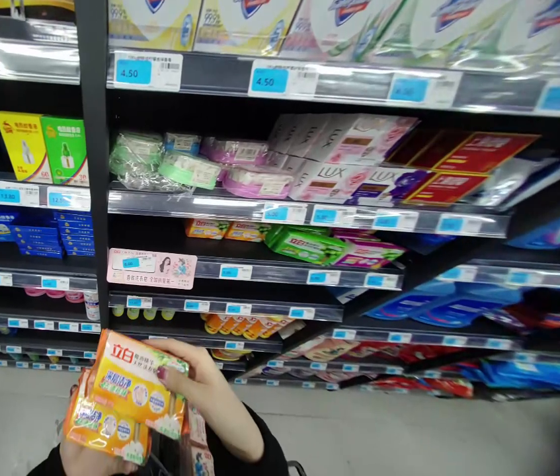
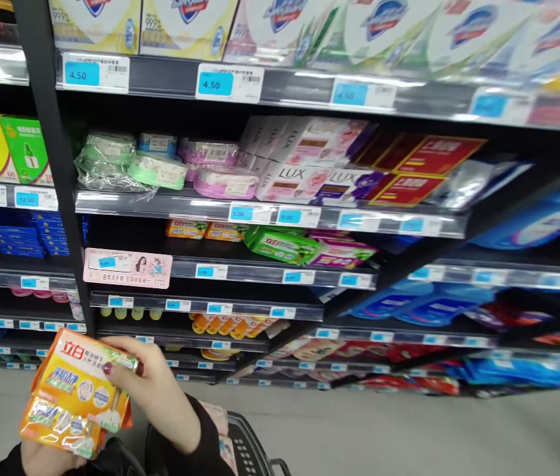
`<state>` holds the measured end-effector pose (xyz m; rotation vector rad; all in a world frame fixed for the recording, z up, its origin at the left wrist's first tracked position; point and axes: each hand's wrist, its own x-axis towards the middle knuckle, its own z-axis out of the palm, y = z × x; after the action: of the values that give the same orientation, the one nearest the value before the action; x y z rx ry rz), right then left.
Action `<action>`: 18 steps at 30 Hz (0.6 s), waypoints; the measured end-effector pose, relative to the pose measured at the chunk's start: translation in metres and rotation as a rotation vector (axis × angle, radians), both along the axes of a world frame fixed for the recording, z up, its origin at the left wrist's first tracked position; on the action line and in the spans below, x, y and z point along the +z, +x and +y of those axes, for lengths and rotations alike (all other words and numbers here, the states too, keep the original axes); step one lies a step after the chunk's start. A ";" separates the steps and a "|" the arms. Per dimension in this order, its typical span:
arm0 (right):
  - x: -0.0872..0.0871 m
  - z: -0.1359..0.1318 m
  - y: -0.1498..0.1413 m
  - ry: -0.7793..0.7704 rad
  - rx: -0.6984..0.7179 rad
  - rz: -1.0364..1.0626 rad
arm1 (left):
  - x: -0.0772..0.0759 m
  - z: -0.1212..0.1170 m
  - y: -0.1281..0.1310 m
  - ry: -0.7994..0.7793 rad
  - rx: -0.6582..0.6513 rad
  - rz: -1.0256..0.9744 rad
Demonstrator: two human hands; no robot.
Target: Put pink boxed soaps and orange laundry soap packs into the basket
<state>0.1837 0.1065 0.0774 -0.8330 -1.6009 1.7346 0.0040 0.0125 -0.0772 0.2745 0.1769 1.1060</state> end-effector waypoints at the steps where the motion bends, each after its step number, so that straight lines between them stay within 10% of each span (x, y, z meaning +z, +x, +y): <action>1: -0.005 -0.003 -0.004 0.022 0.022 -0.034 | 0.001 0.000 0.001 0.032 -0.012 -0.015; 18: -0.012 -0.020 -0.038 0.543 0.070 -0.549 | -0.019 -0.004 0.000 0.031 0.106 -0.024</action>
<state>0.1452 0.0865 0.0652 -1.0257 -2.3366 1.0527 0.0041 0.0081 -0.0962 0.2819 0.1540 1.2172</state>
